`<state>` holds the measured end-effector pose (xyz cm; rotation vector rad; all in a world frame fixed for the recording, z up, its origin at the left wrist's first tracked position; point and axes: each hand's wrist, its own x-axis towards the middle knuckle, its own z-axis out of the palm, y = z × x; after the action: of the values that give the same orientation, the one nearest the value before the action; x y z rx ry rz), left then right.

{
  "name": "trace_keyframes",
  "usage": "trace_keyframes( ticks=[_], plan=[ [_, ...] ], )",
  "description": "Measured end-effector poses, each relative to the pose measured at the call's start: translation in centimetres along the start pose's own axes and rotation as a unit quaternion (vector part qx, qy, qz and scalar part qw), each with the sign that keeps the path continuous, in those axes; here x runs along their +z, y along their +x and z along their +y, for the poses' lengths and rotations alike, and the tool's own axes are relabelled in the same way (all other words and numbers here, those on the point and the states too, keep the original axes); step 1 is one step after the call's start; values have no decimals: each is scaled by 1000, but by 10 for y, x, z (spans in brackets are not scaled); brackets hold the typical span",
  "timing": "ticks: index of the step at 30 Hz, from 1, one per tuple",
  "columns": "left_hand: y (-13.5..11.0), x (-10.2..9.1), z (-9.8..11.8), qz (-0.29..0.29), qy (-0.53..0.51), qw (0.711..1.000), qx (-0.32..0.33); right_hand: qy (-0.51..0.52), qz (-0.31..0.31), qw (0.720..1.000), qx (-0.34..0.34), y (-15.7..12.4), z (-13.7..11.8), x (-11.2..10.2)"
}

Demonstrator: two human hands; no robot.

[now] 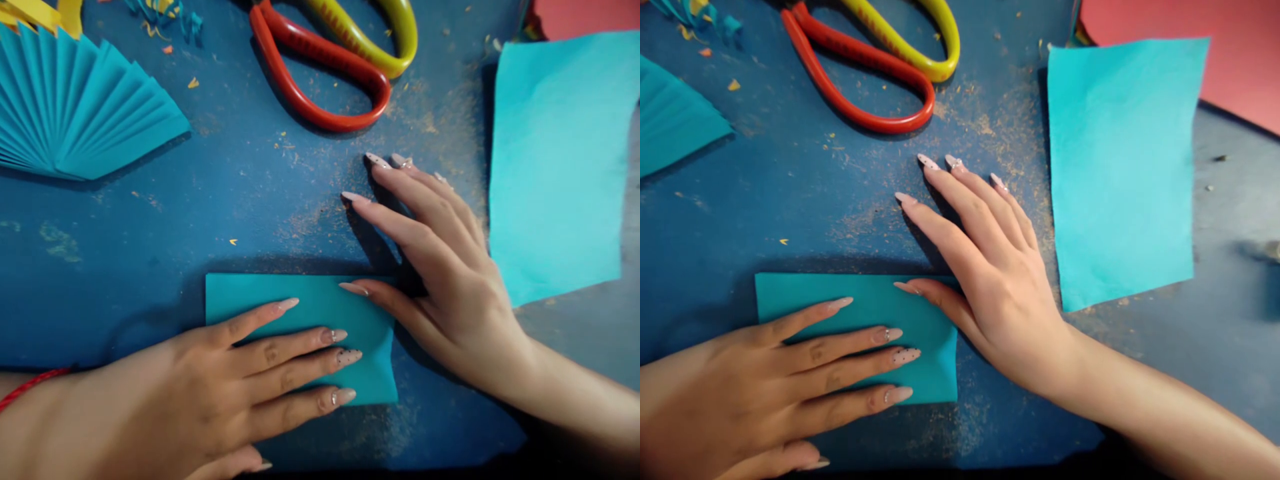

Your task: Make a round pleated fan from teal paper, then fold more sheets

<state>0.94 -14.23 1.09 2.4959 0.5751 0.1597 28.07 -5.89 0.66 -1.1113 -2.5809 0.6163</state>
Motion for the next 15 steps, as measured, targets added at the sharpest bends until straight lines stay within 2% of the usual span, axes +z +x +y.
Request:
trace_keyframes(
  ticks=[15],
  plan=[
    [3, 0, -1, 2, 48, 999, -3, -27, 5, 1000, -15, 0, 2, 1]
  ],
)
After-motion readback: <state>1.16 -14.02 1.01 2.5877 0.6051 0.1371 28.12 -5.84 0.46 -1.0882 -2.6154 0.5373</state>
